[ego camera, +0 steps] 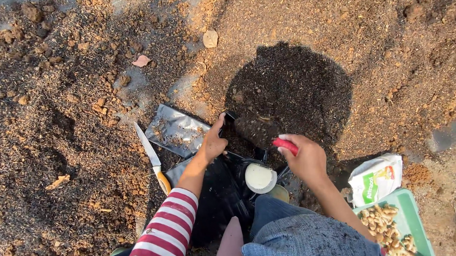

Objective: Planting pieces of ginger into black nursery polybags filled with soil.

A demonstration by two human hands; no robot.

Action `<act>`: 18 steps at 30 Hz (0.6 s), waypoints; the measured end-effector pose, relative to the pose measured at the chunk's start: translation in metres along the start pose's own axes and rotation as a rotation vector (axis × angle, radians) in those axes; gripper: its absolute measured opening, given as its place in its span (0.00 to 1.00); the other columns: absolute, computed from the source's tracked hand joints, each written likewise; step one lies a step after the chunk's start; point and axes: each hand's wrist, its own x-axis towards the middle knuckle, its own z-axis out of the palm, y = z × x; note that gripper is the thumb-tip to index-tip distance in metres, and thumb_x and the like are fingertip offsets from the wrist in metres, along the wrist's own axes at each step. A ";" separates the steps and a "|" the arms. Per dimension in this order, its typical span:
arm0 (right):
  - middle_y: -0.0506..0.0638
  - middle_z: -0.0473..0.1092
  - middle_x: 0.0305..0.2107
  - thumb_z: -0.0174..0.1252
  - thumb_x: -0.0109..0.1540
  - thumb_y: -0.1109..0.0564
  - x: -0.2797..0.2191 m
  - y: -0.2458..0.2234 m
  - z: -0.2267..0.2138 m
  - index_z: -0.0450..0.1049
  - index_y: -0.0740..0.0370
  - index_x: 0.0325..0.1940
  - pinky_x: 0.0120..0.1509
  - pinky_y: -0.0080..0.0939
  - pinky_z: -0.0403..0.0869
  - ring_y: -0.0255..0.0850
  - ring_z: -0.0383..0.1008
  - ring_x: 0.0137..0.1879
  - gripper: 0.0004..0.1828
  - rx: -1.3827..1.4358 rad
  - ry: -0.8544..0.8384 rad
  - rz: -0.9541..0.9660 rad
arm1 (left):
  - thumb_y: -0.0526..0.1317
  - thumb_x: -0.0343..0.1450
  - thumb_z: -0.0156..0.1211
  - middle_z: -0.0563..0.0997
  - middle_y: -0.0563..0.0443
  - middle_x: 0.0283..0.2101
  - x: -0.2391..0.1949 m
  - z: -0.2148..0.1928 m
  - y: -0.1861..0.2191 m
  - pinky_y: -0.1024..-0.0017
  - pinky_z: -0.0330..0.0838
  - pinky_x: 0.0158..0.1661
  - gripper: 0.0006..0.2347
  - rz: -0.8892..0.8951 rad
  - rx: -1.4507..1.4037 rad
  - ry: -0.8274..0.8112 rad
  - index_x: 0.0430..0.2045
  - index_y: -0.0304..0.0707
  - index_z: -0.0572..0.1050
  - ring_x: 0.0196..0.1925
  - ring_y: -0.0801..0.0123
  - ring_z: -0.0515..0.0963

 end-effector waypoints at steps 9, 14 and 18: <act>0.50 0.76 0.44 0.66 0.61 0.54 -0.009 0.009 0.016 0.80 0.51 0.51 0.44 0.44 0.76 0.47 0.79 0.42 0.13 -0.087 0.383 -0.220 | 0.20 0.60 0.48 0.52 0.49 0.78 -0.004 -0.002 -0.014 0.73 0.81 0.27 0.41 0.040 -0.004 0.025 0.72 0.51 0.53 0.63 0.62 0.73; 0.54 0.78 0.37 0.68 0.59 0.48 0.012 0.069 0.017 0.81 0.47 0.52 0.43 0.49 0.76 0.52 0.80 0.39 0.17 -0.228 0.108 0.189 | 0.20 0.61 0.47 0.52 0.51 0.78 -0.012 0.000 -0.007 0.74 0.80 0.27 0.40 0.015 -0.016 0.035 0.72 0.53 0.55 0.66 0.61 0.71; 0.58 0.79 0.35 0.69 0.57 0.45 0.042 0.125 0.096 0.82 0.45 0.52 0.48 0.52 0.76 0.55 0.80 0.41 0.19 -0.088 0.076 0.319 | 0.19 0.61 0.46 0.52 0.51 0.78 -0.016 0.003 -0.006 0.74 0.79 0.26 0.40 0.037 -0.016 0.041 0.71 0.52 0.56 0.69 0.61 0.69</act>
